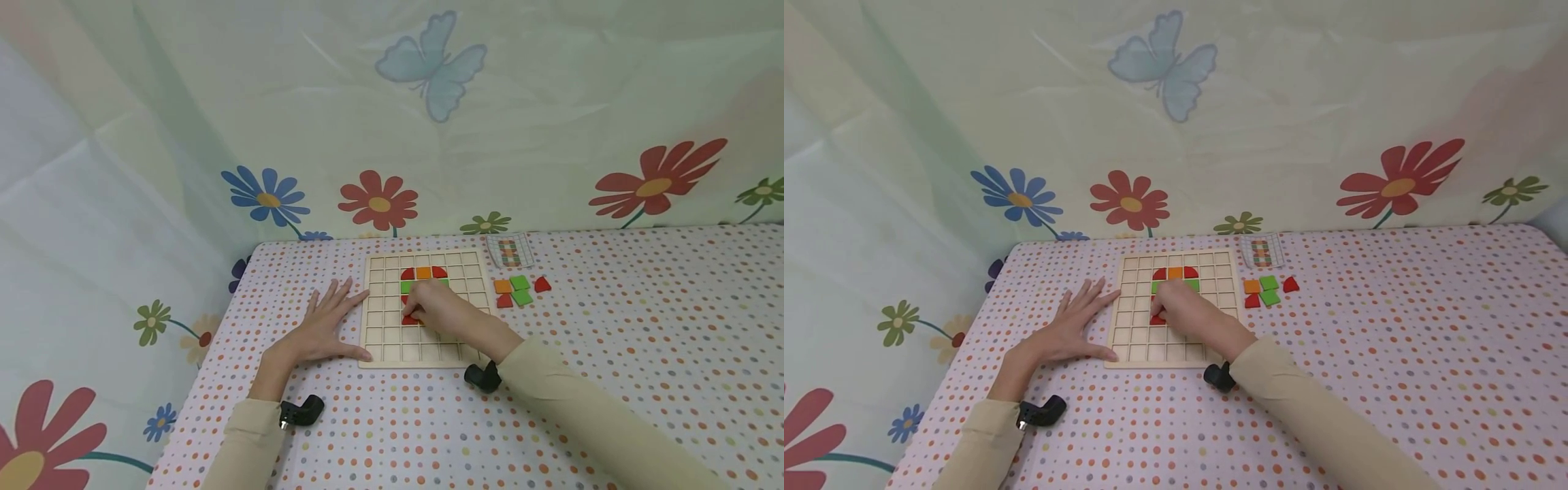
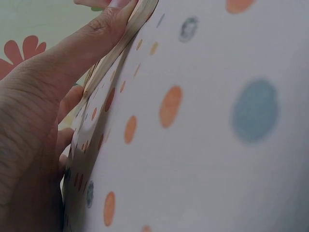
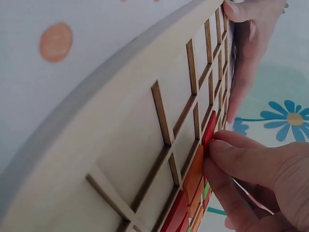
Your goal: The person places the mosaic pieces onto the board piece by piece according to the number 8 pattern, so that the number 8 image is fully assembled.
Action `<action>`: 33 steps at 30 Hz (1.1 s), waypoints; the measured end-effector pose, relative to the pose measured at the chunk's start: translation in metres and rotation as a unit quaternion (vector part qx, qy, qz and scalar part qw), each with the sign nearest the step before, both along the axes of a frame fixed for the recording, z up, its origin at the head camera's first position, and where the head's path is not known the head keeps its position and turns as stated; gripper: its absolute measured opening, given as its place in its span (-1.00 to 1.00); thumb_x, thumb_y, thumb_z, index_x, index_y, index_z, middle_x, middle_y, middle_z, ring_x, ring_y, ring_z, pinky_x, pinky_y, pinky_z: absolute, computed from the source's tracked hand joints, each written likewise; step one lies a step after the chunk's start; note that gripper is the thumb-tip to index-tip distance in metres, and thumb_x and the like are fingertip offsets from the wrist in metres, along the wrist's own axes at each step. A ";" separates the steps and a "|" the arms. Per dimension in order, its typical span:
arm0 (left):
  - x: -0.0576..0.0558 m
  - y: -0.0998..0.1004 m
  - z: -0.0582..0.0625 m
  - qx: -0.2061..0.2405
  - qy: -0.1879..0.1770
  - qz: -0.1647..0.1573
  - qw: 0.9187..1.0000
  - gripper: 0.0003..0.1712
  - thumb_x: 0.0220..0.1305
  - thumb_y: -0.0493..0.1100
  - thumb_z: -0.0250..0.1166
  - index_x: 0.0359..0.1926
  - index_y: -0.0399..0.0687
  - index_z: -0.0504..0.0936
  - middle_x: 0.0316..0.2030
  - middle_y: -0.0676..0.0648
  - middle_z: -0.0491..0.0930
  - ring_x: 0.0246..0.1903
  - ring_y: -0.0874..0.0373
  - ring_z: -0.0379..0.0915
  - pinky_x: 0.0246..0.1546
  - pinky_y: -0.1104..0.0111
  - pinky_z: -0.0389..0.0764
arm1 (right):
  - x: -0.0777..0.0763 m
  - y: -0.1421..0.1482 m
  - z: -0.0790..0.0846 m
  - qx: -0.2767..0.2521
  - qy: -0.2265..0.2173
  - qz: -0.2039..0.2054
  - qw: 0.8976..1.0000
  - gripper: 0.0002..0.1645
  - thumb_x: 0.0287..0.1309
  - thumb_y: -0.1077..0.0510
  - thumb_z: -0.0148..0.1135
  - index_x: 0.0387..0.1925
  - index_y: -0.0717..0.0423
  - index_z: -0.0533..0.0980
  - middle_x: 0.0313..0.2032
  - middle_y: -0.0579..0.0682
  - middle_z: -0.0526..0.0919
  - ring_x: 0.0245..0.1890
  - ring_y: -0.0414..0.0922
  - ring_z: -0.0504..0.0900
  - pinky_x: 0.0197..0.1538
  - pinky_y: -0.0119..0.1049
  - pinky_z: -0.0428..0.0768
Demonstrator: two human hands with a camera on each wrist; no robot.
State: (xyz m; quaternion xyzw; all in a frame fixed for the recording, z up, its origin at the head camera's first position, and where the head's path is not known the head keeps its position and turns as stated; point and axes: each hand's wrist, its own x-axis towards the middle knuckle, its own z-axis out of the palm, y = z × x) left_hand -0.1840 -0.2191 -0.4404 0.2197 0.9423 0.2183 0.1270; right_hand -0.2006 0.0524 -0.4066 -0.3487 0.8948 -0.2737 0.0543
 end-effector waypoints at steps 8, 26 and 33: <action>-0.001 -0.002 -0.002 -0.007 -0.001 0.005 1.000 0.34 0.00 0.37 0.59 0.68 0.23 0.08 0.69 -0.10 -0.28 0.65 -0.14 -0.56 0.55 -0.22 -0.49 | 0.005 0.003 -0.003 -0.023 -0.011 -0.014 1.000 -0.92 0.23 0.41 0.43 -0.25 0.28 0.78 -0.30 0.00 0.69 -0.24 -0.09 0.64 -0.13 -0.30 0.69; 0.000 0.003 0.000 0.005 -0.001 0.002 1.000 0.34 -0.03 0.35 0.62 0.67 0.20 0.11 0.69 -0.14 -0.26 0.65 -0.19 -0.53 0.55 -0.24 -0.47 | 0.005 0.131 -0.004 -0.006 0.021 -0.109 0.994 -0.80 0.15 0.41 0.46 -0.17 0.20 0.77 -0.19 0.02 0.68 -0.18 0.03 0.61 -0.17 -0.12 0.62; 0.001 0.001 -0.002 0.011 0.005 0.001 1.000 0.34 -0.03 0.34 0.63 0.67 0.17 0.13 0.68 -0.16 -0.23 0.65 -0.20 -0.51 0.55 -0.24 -0.46 | 0.006 0.152 -0.007 0.022 0.021 -0.131 0.991 -0.75 0.08 0.38 0.53 -0.15 0.18 0.78 -0.10 0.17 0.68 -0.12 0.10 0.62 -0.13 0.01 0.62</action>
